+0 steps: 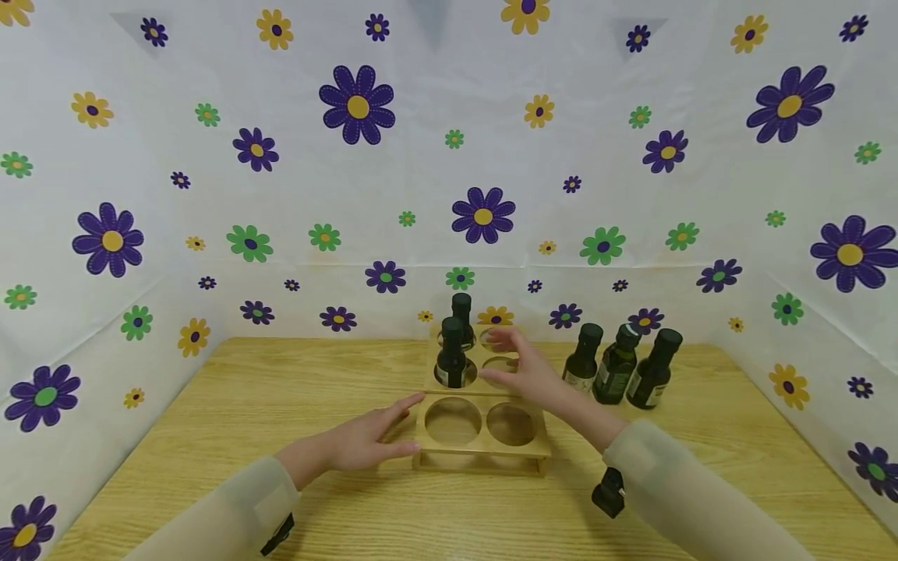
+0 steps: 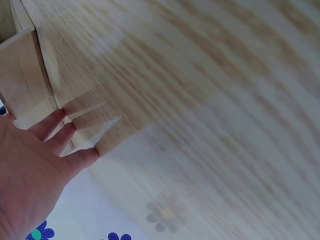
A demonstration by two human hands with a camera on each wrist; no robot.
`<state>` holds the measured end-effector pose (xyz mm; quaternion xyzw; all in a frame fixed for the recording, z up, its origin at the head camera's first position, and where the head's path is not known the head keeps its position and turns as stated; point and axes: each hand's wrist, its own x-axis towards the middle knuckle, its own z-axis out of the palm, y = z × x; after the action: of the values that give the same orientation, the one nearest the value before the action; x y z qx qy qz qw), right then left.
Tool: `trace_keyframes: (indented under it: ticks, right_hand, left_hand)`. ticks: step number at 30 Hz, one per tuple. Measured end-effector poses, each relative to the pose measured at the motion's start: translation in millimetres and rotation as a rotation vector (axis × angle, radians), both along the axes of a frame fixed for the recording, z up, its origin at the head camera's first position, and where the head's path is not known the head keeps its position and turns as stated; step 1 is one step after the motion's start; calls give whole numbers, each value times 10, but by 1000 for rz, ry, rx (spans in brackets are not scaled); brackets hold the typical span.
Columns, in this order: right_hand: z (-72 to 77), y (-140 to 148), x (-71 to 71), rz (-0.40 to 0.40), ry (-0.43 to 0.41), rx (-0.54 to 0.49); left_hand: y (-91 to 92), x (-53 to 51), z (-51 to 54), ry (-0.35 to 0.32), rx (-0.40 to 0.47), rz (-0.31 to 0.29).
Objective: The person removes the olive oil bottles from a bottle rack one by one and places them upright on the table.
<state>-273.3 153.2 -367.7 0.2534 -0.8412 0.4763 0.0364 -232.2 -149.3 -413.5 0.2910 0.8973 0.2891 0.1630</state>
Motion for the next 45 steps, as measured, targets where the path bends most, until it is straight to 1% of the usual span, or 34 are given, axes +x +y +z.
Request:
trace_keyframes:
  ticks: [7,12,17,22,28,35,41,45]
  right_hand:
    - [-62,-112,-61,27,-96,33]
    - [-96,-170,-92,30,-119,42]
    - [-129,-222,-133,27,-114,67]
    - [-142,-281,-164,34,-70,111]
    - [-109,-327,-192,36,-83,149]
    - [-52,-357,-263,50,-29,226]
    - [-57,-417,-330,51,-49,254]
    - [-76,-448,-358,82,-52,253]
  left_hand:
    - [-9,-6,-12,-2,1,-2]
    - [-6,-5,-4,2,-4,-5]
    - [1,2,13,0,2,-8]
    - [0,-3,18,1,2,-10]
    - [2,4,18,-6,-3,-5]
    - [-2,7,11,-4,-5,0]
    - [-12,5,-5,-4,-11,6]
    - [-18,0,-13,-6,-14,10]
